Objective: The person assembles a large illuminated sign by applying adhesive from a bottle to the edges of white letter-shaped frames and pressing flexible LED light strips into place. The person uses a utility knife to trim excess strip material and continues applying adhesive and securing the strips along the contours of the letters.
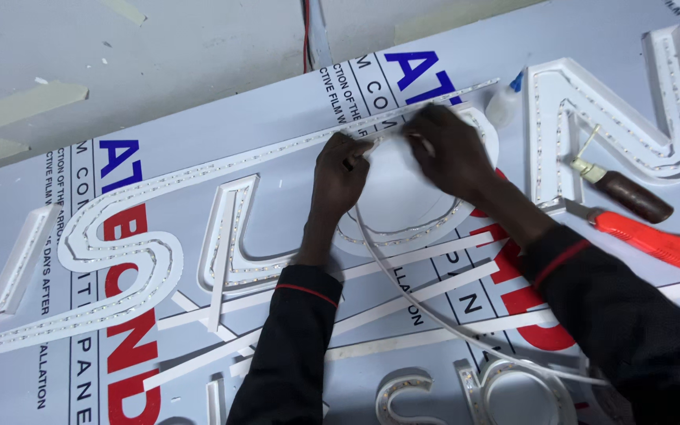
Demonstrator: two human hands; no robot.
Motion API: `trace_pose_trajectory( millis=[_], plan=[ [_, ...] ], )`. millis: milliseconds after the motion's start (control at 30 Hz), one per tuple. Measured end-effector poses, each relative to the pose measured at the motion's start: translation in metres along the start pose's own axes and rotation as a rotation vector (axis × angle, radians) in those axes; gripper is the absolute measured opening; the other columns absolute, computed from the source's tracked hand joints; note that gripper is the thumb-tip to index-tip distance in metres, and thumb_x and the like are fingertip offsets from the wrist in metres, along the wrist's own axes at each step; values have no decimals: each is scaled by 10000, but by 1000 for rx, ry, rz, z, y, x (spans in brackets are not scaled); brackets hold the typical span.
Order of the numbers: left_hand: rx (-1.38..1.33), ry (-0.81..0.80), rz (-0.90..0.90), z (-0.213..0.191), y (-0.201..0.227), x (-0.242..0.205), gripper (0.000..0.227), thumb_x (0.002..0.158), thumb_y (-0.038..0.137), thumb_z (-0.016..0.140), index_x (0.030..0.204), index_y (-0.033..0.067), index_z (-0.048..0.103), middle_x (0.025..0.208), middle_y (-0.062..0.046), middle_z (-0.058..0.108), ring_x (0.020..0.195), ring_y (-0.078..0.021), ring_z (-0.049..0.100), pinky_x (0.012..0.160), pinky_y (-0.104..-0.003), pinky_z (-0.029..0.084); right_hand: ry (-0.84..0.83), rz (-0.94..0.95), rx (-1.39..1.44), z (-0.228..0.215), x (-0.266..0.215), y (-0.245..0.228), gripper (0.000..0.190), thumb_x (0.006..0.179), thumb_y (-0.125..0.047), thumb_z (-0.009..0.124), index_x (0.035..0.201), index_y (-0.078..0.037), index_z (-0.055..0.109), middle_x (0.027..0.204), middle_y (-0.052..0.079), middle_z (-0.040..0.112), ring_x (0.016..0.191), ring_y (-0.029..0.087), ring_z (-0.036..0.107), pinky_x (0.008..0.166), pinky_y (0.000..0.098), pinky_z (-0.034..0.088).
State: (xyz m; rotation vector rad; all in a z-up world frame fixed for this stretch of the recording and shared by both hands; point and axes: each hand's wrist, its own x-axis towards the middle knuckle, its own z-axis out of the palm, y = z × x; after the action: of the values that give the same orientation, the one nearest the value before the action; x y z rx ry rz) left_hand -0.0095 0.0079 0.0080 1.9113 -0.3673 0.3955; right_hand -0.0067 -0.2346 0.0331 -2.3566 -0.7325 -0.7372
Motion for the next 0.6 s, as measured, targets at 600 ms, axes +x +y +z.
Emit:
trace_pose_trajectory(
  millis=[600],
  plan=[
    [34, 3, 72, 2, -7, 2, 271, 961, -27, 674, 1158, 36, 849, 943, -180, 618, 848, -335, 722, 689, -449, 580, -46, -106, -65, 66, 16, 8, 62, 1120, -81, 748, 1073, -69, 785, 1009, 110, 688, 910, 326, 738, 662, 432, 588]
  ],
)
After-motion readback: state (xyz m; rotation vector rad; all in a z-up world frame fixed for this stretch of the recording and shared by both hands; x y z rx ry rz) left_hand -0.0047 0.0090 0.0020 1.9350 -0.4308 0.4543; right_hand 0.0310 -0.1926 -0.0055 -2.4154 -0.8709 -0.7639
